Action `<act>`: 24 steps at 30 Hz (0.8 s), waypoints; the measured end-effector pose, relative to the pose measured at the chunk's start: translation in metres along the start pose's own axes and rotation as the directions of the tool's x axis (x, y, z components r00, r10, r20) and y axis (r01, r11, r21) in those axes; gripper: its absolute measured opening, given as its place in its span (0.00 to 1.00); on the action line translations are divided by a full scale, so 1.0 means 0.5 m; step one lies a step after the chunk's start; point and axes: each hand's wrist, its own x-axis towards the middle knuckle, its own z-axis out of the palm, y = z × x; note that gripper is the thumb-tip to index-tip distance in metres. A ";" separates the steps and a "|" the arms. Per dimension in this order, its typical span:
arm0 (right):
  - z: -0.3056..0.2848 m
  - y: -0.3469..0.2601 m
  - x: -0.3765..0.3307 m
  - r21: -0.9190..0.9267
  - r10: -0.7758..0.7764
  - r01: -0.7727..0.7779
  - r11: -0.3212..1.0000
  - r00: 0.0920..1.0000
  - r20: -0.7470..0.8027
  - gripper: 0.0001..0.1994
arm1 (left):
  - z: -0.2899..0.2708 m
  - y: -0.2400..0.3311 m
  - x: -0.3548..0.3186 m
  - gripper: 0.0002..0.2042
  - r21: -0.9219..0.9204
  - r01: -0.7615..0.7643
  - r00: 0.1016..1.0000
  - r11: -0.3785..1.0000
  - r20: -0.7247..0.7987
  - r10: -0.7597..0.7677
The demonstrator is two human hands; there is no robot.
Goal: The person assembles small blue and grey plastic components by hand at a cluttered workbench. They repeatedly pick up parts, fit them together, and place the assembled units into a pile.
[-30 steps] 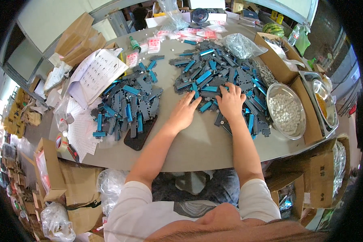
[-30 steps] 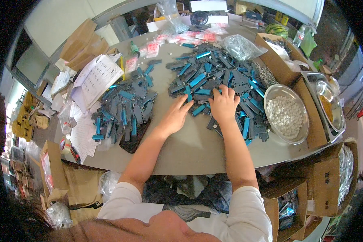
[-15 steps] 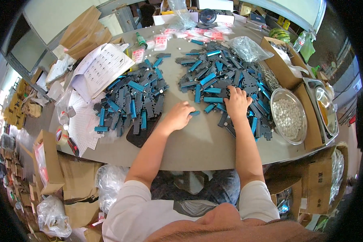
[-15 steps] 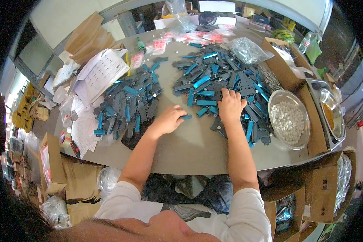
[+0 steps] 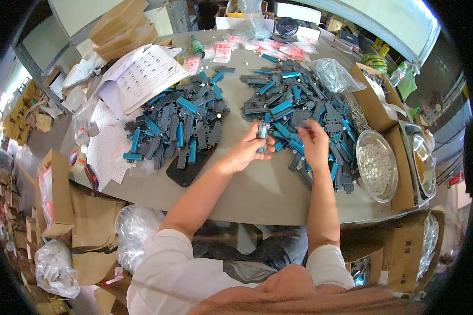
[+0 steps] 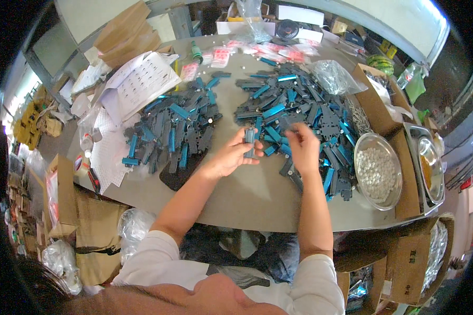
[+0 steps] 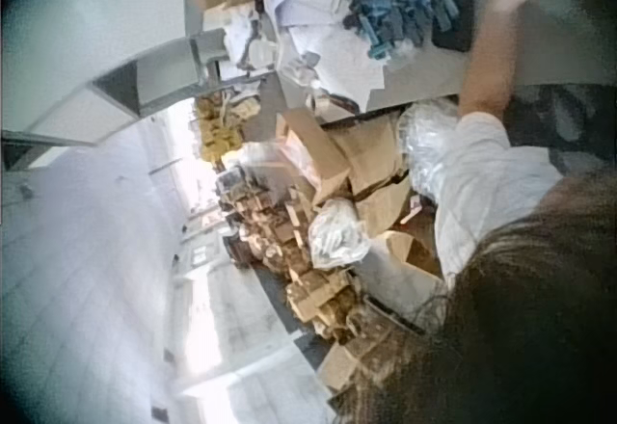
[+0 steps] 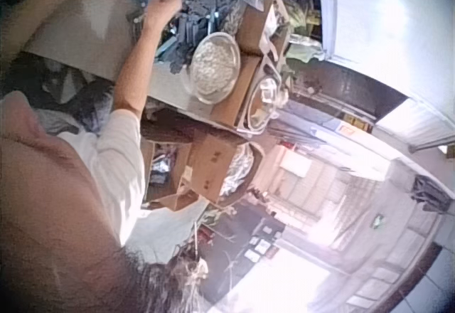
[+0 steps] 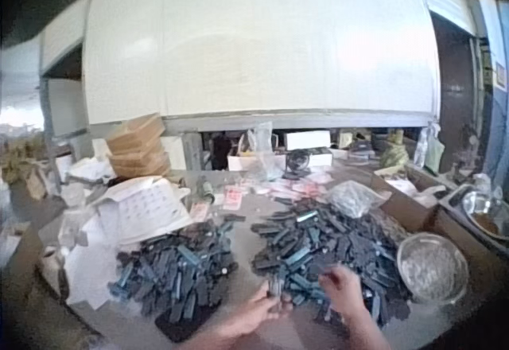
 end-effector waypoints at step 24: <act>0.083 -0.032 -0.042 0.569 0.168 -0.378 0.730 0.907 0.387 0.14 | 0.017 -0.026 0.010 0.24 -0.171 -0.071 0.990 0.983 0.110 0.091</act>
